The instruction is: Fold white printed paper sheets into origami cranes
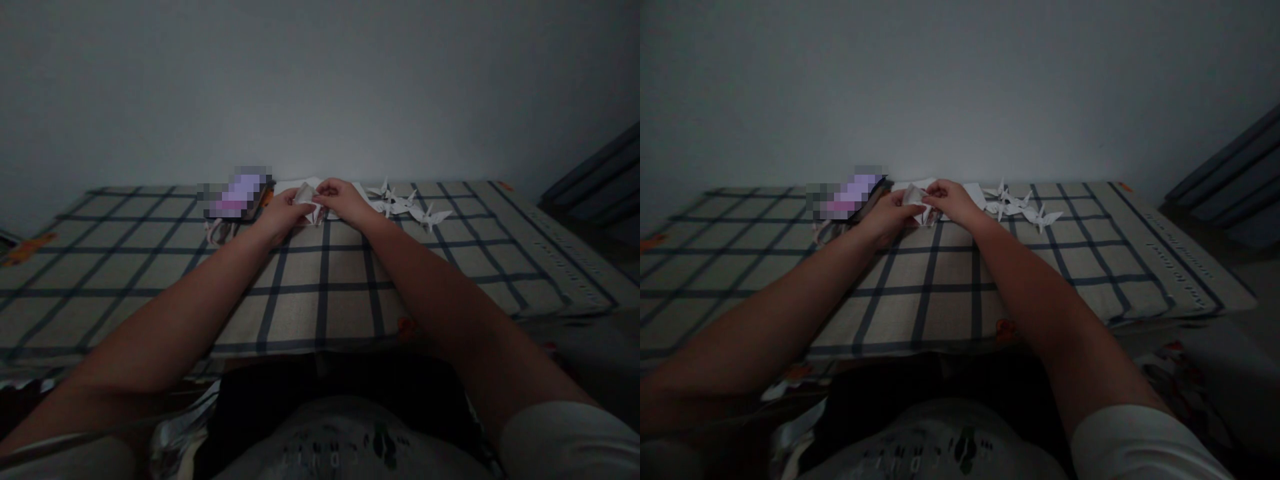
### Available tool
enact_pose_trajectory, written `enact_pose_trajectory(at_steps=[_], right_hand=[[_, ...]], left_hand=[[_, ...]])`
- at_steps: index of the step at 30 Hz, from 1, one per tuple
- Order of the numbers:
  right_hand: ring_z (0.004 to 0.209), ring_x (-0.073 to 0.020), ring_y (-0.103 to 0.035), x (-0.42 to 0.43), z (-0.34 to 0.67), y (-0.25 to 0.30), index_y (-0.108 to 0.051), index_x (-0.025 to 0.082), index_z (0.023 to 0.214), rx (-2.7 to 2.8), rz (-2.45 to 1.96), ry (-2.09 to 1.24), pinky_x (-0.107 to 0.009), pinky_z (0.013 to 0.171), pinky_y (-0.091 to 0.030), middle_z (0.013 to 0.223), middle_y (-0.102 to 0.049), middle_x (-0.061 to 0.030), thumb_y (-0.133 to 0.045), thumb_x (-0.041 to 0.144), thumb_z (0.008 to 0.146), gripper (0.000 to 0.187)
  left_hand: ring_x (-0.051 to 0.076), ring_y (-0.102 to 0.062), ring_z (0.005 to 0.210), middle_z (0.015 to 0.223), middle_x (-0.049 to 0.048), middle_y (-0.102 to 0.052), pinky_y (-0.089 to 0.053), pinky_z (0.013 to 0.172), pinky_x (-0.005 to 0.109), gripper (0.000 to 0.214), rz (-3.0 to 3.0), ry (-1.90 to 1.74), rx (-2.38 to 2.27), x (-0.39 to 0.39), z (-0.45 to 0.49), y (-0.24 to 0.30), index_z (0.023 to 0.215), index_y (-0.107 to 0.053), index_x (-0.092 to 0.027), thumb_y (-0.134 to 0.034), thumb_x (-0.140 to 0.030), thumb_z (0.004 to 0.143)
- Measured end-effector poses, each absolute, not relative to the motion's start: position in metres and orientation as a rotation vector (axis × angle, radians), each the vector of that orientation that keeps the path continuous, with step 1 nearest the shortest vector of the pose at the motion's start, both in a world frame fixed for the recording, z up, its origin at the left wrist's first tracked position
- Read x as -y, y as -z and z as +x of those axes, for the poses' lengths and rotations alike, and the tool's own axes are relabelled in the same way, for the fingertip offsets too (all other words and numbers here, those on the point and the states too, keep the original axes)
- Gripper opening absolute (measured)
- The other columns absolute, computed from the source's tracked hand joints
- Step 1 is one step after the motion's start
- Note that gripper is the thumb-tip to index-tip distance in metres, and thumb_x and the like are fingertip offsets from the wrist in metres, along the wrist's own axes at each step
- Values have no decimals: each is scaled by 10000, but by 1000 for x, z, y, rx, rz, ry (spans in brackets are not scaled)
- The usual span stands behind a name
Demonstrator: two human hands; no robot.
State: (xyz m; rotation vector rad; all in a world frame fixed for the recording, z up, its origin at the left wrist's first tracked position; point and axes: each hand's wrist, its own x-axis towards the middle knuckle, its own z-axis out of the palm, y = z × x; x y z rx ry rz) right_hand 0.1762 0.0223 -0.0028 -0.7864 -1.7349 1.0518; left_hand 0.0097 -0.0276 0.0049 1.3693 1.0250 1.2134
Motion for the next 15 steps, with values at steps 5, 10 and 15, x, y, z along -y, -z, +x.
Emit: enact_pose_trajectory(at_steps=[5, 10, 15], right_hand=[[631, -86, -569, -17, 175, -2, -590, 185, 877, 1648, -818, -1165, -217, 611, -479, 728, -617, 30, -705, 188, 786, 147], [613, -79, -566, -17, 175, -2, -594, 193, 947, 1614, -776, -1258, -214, 619, -490, 719, -613, 36, -677, 157, 811, 163], [623, -78, -572, -16, 174, -4, -583, 193, 919, 1561, -776, -1220, -204, 622, -489, 686, -594, 48, -672, 121, 806, 161]], left_hand=[[170, -671, 761, 890, 37, -700, -562, 738, 320, 433, 1378, -1271, -1011, 27, 8, -7, 1026, -677, -146, -759, -168, 602], [187, -679, 814, 957, 46, -706, -577, 779, 351, 496, 1356, -1325, -1048, 27, 10, -9, 1079, -672, -160, -750, -134, 589], [190, -691, 845, 983, 70, -701, -588, 776, 347, 455, 1256, -1248, -995, 28, 13, -8, 1105, -635, -155, -745, -136, 663]])
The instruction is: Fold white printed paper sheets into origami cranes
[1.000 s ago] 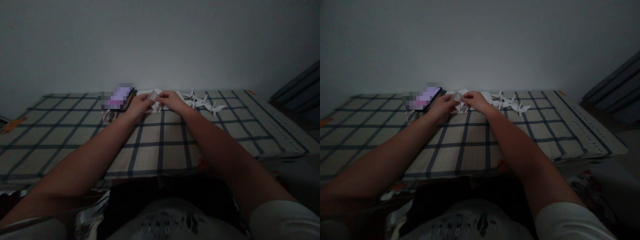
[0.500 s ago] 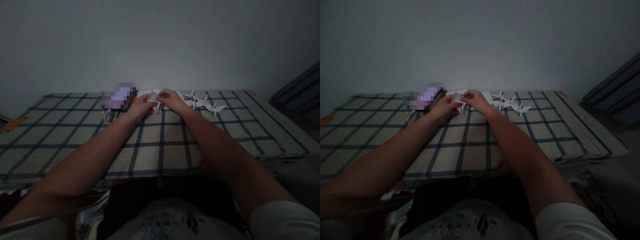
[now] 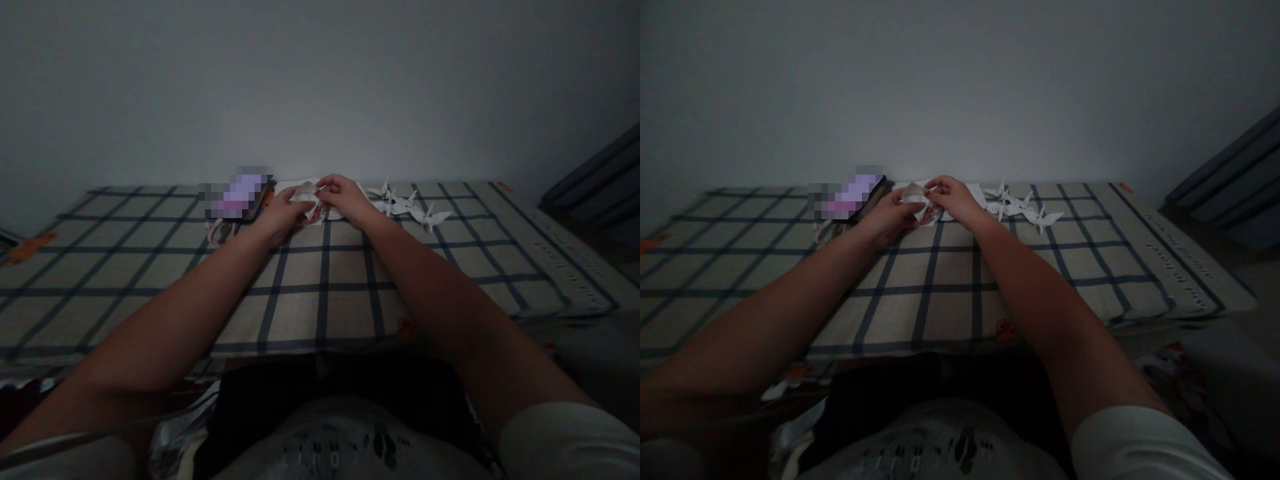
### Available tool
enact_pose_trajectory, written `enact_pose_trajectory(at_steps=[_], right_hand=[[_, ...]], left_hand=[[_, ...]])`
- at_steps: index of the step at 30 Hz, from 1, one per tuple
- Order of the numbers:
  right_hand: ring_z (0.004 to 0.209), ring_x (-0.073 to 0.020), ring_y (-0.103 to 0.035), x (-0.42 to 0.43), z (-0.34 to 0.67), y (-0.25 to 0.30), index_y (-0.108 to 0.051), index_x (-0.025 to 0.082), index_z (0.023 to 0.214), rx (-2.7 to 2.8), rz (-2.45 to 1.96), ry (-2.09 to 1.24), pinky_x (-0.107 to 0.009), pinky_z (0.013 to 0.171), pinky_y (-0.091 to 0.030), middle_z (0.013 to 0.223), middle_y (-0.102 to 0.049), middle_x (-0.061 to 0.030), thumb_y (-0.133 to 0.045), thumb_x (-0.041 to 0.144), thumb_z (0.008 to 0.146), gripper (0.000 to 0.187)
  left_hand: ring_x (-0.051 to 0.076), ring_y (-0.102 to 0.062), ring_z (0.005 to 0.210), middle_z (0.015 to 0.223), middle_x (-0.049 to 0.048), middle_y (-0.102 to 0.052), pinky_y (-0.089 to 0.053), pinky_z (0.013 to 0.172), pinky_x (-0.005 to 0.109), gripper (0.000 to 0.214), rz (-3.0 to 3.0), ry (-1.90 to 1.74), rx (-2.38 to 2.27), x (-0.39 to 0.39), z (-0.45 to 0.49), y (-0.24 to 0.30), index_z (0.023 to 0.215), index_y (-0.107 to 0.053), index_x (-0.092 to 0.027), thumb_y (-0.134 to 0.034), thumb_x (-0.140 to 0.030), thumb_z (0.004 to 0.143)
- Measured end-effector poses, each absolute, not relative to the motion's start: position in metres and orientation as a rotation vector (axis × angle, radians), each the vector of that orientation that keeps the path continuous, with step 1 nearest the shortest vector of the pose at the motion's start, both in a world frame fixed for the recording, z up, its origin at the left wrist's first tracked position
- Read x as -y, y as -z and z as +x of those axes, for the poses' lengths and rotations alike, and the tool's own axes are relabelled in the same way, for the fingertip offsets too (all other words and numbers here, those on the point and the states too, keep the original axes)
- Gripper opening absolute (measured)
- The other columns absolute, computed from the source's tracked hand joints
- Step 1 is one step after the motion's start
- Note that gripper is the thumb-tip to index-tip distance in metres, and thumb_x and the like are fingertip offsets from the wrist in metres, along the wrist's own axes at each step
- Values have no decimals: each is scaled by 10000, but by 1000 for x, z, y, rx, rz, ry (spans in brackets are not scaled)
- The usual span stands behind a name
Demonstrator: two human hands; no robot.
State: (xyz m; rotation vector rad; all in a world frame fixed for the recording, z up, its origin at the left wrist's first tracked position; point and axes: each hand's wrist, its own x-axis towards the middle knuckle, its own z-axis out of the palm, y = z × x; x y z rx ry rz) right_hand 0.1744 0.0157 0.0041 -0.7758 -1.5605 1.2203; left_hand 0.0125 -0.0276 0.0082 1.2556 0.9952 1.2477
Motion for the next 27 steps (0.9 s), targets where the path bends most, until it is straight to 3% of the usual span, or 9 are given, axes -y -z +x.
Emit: enact_pose_trajectory(at_steps=[11, 21, 27], right_hand=[[623, -63, -574, -13, 173, -6, -579, 199, 928, 1473, -791, -1240, -184, 626, -487, 688, -591, 56, -643, 103, 820, 158], [592, -67, -556, -11, 174, -7, -575, 198, 938, 1497, -821, -1225, -195, 613, -472, 671, -583, 61, -640, 107, 825, 158], [634, -78, -568, -15, 174, -5, -566, 213, 948, 1499, -859, -1143, -208, 654, -492, 695, -576, 55, -631, 133, 835, 153]], left_hand=[[144, -683, 785, 951, 51, -702, -566, 781, 302, 611, 1242, -1242, -999, 30, 12, -12, 1225, -593, -156, -738, -43, 642], [156, -682, 832, 992, 56, -695, -566, 782, 292, 621, 1217, -1227, -1001, 32, 14, -14, 1159, -608, -158, -804, -60, 578], [97, -619, 666, 714, -47, -604, -548, 812, 293, 686, 1209, -1188, -971, 33, 11, -16, 1215, -604, -188, -757, 4, 574]])
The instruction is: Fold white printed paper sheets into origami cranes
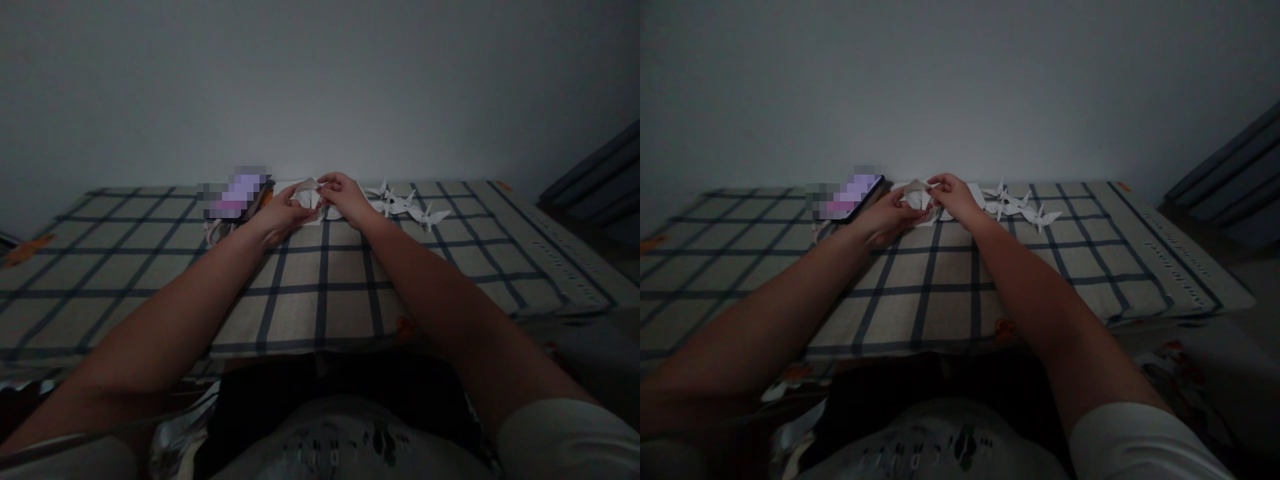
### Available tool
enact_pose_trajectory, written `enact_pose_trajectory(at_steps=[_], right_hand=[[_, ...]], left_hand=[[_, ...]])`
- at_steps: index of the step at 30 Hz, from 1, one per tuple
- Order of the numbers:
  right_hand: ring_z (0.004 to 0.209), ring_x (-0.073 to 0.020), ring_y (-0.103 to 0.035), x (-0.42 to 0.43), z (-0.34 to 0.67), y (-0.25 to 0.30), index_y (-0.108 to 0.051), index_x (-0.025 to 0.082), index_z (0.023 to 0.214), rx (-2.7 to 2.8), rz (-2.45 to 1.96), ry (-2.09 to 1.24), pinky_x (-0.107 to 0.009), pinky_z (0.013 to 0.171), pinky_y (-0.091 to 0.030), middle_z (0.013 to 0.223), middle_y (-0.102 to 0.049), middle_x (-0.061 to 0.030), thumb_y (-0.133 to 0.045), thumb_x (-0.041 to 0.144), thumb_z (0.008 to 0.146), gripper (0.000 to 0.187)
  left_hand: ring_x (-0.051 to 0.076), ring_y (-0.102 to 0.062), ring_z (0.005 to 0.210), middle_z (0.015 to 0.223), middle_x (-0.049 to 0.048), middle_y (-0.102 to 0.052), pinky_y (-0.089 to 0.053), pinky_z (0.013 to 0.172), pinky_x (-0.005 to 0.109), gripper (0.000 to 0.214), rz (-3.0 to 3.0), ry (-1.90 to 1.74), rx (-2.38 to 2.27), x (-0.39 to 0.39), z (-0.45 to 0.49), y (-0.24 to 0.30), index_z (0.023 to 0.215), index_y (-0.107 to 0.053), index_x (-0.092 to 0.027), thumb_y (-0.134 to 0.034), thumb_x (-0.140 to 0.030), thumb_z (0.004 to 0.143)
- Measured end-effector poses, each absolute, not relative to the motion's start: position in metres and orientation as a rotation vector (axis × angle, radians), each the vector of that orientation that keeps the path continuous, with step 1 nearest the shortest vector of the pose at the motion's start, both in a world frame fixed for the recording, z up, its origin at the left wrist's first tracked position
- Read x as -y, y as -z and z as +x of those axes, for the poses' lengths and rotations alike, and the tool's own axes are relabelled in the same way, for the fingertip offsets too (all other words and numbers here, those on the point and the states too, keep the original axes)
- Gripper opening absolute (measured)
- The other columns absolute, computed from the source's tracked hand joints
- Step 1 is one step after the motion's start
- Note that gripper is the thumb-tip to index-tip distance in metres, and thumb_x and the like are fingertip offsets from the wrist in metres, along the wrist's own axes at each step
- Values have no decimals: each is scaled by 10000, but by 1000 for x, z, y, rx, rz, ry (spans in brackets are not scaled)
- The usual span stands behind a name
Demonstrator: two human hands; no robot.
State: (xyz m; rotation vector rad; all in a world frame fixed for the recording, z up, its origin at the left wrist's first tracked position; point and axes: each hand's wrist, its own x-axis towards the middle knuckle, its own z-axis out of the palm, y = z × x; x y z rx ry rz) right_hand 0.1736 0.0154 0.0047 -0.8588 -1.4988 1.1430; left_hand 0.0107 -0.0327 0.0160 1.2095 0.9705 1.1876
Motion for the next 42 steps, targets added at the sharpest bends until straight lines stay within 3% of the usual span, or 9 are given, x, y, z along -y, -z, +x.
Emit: enact_pose_trajectory(at_steps=[3, 8, 11, 14, 17, 23, 32, 42], right_hand=[[667, -78, -584, -15, 174, -6, -566, 208, 944, 1466, -844, -1174, -207, 674, -499, 725, -595, 47, -628, 128, 832, 151], [626, -59, -551, -14, 176, -9, -594, 184, 909, 1421, -871, -1248, -191, 626, -482, 775, -620, 32, -655, 124, 806, 133], [620, -56, -552, -14, 177, -8, -620, 171, 885, 1454, -842, -1309, -191, 627, -487, 783, -627, 24, -680, 145, 790, 115], [616, -63, -561, -15, 176, -4, -635, 164, 869, 1526, -822, -1342, -196, 618, -490, 757, -628, 16, -693, 180, 786, 102], [596, -71, -548, -13, 175, -3, -631, 169, 858, 1625, -859, -1294, -194, 564, -459, 719, -621, 19, -697, 185, 779, 105], [533, -72, -445, -4, 178, -12, -632, 160, 782, 1781, -923, -1138, -212, 495, -365, 634, -546, 28, -650, 322, 841, 174], [721, -121, -565, -9, 181, -12, -685, 155, 776, 1883, -851, -934, -272, 743, -449, 775, -669, -20, -670, 297, 792, 143], [700, -117, -535, -7, 179, -11, -667, 145, 771, 1898, -865, -899, -268, 699, -419, 747, -642, -10, -667, 297, 798, 154]], left_hand=[[92, -609, 658, 730, -39, -615, -537, 788, 270, 744, 1236, -1164, -938, 32, 9, -16, 1252, -596, -183, -755, -2, 549], [145, -655, 797, 965, 43, -686, -534, 782, 301, 846, 1310, -1203, -1008, 31, 8, -15, 1376, -518, -218, -783, -108, 581], [171, -657, 870, 1092, 76, -680, -525, 759, 293, 695, 1382, -1298, -1072, 30, 6, -15, 1314, -586, -222, -797, -265, 653], [188, -644, 858, 1016, 79, -708, -501, 719, 268, 457, 1539, -1361, -1132, 29, 2, -14, 1063, -721, -159, -781, -425, 696], [183, -622, 764, 857, 63, -719, -472, 661, 258, 394, 1589, -1370, -1238, 28, -1, -14, 887, -749, -140, -762, -490, 707], [172, -615, 733, 855, 51, -730, -470, 675, 262, 351, 1561, -1366, -1222, 28, -2, -13, 911, -757, -158, -771, -442, 706], [177, -617, 734, 861, 63, -728, -461, 648, 261, 364, 1572, -1343, -1213, 26, -1, -11, 907, -755, -147, -757, -452, 708], [173, -599, 751, 804, 46, -706, -441, 664, 254, 385, 1743, -1363, -1239, 32, 3, -16, 832, -742, -157, -691, -535, 778]])
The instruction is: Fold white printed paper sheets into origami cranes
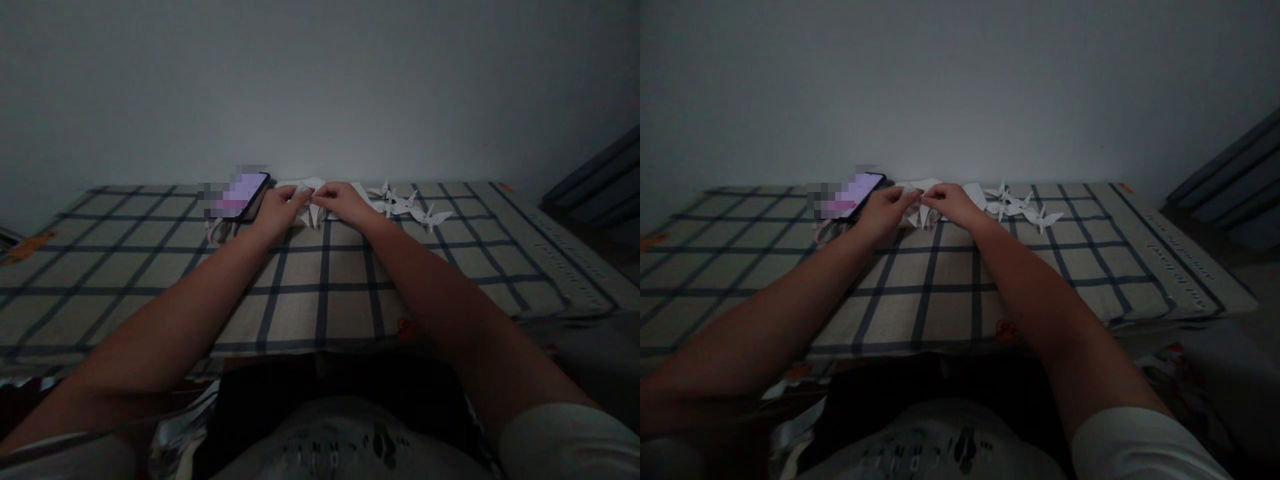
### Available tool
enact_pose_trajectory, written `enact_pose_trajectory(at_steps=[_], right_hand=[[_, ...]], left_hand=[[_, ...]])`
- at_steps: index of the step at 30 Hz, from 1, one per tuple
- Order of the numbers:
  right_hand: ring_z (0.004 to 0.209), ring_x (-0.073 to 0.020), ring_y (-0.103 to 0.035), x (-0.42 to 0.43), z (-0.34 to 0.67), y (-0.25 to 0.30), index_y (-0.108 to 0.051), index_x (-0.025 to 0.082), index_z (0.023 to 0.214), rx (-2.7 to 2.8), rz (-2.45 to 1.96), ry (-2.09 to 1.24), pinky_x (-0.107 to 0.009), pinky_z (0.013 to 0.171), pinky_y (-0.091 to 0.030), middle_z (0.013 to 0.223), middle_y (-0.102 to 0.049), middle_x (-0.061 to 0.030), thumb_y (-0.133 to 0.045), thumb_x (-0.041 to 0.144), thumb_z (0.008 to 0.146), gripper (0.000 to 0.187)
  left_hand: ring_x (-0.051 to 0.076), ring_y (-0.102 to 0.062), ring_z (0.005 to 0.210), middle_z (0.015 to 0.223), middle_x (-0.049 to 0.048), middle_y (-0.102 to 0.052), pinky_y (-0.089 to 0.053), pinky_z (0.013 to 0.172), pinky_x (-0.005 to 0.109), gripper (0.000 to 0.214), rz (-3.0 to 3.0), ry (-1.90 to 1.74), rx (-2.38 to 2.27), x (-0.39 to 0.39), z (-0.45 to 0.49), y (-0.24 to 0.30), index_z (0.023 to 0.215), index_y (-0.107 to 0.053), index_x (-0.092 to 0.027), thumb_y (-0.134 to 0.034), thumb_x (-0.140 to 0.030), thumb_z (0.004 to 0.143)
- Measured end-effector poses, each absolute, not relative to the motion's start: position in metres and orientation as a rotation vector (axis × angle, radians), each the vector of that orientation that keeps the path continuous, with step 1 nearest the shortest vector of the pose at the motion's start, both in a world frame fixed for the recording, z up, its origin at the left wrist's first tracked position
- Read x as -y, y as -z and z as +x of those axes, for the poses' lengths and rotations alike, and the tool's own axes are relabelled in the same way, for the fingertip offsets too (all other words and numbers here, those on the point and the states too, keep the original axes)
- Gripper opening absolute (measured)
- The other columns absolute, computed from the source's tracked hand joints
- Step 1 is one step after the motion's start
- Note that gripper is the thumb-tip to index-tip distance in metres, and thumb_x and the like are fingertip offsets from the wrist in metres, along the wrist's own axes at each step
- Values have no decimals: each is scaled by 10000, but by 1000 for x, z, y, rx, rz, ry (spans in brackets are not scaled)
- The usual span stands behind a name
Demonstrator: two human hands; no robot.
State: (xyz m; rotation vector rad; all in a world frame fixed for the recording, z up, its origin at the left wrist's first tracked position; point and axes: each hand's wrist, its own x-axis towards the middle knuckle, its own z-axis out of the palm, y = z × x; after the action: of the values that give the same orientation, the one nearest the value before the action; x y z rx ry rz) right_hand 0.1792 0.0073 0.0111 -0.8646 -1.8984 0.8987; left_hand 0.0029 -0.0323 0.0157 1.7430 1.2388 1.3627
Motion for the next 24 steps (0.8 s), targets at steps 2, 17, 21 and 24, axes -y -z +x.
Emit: enact_pose_trajectory(at_steps=[2, 17, 21, 24], right_hand=[[690, -116, -524, -8, 178, -10, -656, 146, 766, 1895, -861, -912, -266, 683, -410, 737, -628, -6, -673, 322, 802, 180], [633, -101, -491, 4, 176, -18, -621, 147, 714, 1896, -869, -1021, -262, 655, -403, 658, -566, 17, -648, 301, 822, 190], [648, -105, -502, 5, 177, -20, -652, 137, 745, 1924, -870, -1006, -266, 669, -405, 680, -591, 6, -645, 324, 820, 202], [671, -111, -506, 4, 178, -19, -679, 129, 783, 1967, -872, -959, -271, 689, -403, 711, -616, -6, -641, 369, 819, 246]], left_hand=[[178, -608, 770, 806, 50, -707, -450, 685, 257, 388, 1792, -1369, -1242, 31, 2, -15, 830, -741, -154, -681, -534, 787], [189, -648, 823, 933, 79, -747, -486, 715, 270, 423, 1560, -1486, -1196, 29, 4, -12, 922, -764, -149, -756, -518, 715], [185, -659, 798, 926, 82, -746, -507, 711, 279, 424, 1461, -1493, -1141, 27, 5, -10, 921, -756, -141, -793, -479, 669], [190, -659, 776, 888, 78, -743, -507, 679, 280, 418, 1444, -1479, -1177, 26, 5, -11, 900, -751, -140, -792, -480, 660]])
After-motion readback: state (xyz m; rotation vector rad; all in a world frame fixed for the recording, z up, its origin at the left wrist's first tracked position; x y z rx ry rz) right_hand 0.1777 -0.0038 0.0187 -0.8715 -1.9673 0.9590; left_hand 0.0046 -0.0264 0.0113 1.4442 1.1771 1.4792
